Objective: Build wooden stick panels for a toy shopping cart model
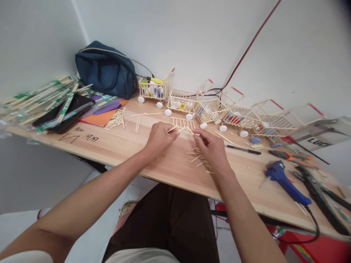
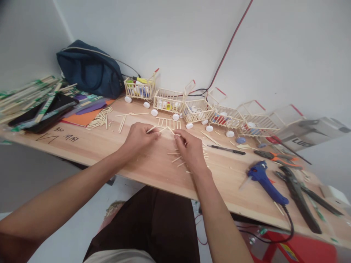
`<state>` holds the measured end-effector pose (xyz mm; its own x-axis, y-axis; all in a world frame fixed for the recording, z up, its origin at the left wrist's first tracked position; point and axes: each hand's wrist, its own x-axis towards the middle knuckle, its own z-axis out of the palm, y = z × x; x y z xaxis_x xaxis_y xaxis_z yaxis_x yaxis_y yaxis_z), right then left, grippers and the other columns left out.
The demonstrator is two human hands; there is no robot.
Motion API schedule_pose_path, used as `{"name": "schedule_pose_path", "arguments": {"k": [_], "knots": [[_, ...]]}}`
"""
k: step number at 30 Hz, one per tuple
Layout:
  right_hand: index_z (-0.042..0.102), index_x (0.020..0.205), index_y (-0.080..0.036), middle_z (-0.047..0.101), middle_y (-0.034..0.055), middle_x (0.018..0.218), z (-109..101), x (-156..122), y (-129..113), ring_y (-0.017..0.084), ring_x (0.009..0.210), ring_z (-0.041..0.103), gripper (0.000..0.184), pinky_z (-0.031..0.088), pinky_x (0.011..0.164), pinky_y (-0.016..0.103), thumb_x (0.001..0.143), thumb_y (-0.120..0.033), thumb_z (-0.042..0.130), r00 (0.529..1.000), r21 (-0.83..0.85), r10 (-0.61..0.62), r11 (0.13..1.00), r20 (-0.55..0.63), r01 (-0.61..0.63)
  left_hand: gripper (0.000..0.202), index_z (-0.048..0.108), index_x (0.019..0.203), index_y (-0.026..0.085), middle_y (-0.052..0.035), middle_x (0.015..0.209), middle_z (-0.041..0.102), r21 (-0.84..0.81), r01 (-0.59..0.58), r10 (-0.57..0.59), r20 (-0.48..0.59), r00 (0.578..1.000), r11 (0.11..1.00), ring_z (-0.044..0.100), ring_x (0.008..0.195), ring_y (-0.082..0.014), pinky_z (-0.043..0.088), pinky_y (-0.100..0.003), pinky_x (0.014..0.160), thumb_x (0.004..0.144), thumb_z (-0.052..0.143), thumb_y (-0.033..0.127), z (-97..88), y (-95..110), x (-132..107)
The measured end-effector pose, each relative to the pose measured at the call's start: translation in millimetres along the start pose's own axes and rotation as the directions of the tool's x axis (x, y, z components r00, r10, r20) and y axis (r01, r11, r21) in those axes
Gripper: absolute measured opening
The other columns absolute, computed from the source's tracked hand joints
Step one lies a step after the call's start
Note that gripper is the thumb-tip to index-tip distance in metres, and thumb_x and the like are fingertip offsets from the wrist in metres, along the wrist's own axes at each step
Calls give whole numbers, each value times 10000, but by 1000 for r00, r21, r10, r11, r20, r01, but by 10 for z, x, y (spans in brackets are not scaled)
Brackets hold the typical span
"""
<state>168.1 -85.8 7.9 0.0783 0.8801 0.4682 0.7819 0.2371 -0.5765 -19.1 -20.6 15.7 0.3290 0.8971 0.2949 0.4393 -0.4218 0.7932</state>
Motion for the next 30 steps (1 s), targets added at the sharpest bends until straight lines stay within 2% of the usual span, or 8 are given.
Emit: {"name": "schedule_pose_path", "arguments": {"k": [6,15,21,30], "knots": [[720,1049,-180,641,13,697,-1,5,-10,130,572,499,287,387,580,247,881,-308,526,1000,-20,-7,1000,-6,7,257,599,529,131,25,506,391,-13,-13,13,-6,1000,1000,379,563,-103,246,-234,543,728,564,289,-2,2,-4],[716,1057,-187,684,38,795,-6,-8,-40,142,609,529,282,404,608,262,888,-294,516,1000,-11,-13,1000,4,14,257,607,536,129,26,507,391,-15,-7,7,-7,1000,1000,398,569,-107,248,-232,540,731,568,292,6,-8,-6],[716,1081,-193,682,36,755,-6,-9,-35,154,611,545,297,411,611,267,892,-300,514,1000,-34,-12,999,13,13,240,626,553,129,21,506,443,-11,-7,7,12,1000,1000,429,574,-114,266,-234,544,733,570,276,-5,8,-9],[711,1090,-189,704,45,823,-3,-18,-32,153,629,562,297,425,631,266,903,-297,507,999,-29,-26,999,23,27,231,630,555,128,20,512,466,-1,-4,4,8,1000,1000,448,582,-118,275,-233,550,725,582,276,-6,19,-14]]}}
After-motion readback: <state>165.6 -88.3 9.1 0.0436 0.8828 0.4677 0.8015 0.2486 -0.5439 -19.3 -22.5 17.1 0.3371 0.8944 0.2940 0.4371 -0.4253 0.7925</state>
